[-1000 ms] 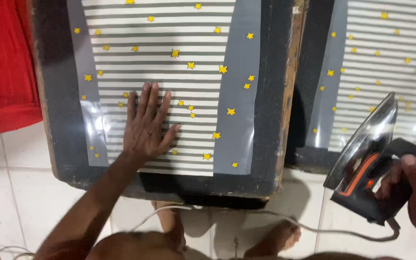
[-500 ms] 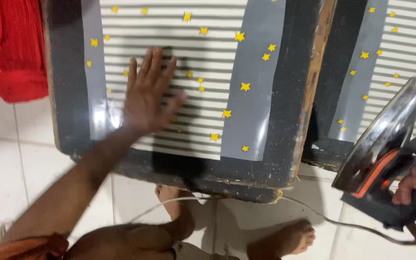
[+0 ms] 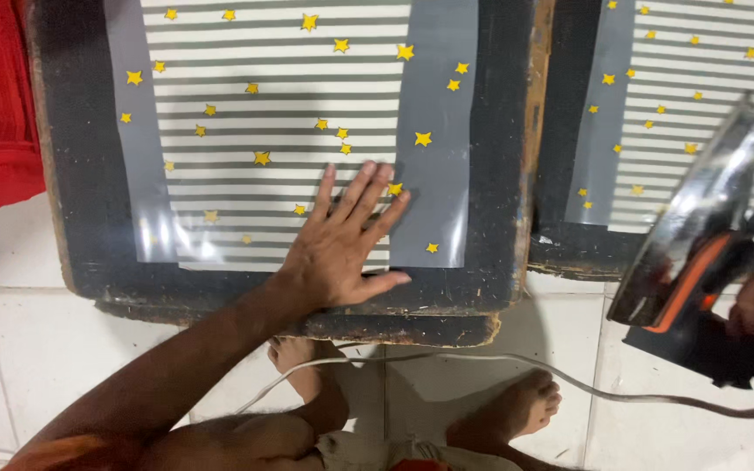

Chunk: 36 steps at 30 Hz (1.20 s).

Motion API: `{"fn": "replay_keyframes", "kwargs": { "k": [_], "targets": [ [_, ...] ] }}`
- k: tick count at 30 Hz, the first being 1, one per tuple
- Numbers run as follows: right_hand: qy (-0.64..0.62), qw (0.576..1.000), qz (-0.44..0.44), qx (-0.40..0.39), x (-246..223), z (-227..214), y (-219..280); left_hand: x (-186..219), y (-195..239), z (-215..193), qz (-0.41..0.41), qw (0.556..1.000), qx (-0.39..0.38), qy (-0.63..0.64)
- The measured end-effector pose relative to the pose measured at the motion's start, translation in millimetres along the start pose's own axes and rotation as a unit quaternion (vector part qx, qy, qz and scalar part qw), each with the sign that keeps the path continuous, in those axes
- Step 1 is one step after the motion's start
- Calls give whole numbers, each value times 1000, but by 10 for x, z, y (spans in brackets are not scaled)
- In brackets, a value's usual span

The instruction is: The person uses an electric iron to press a striped shirt with yellow stars that is laid out on a flat board. They move the iron back and forth over the fabric, occasionally lifting a protective sheet to check the garment before continuing to iron.

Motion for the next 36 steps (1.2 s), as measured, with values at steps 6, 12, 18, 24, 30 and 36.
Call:
{"fn": "replay_keyframes", "kwargs": {
  "k": [6,12,18,24,30,36],
  "targets": [
    [278,692,-96,660,373,2027,-1010,96,-27,-1,11,1000,-17,-19],
    [269,688,-89,669,446,2101,-1009,102,-45,89,26,997,78,15],
    [270,672,-96,683,406,2154,-1104,97,-74,102,50,989,140,24],
    [269,661,-100,693,313,2377,-1271,48,-110,119,61,985,162,8],
    [257,655,-92,704,358,2370,-1242,30,-190,-47,-10,975,190,115],
    [253,660,-82,703,464,2256,-1174,18,-113,138,-23,973,188,131]
  ]
}}
Point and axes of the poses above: each hand's wrist, its own y-axis away from the middle knuckle, its own z-axis out of the palm, x = y × z, the point moved 2 cm from there along -y, towards the middle knuckle, and after that the axes turned 10 degrees about x, right-handed, at the moved point
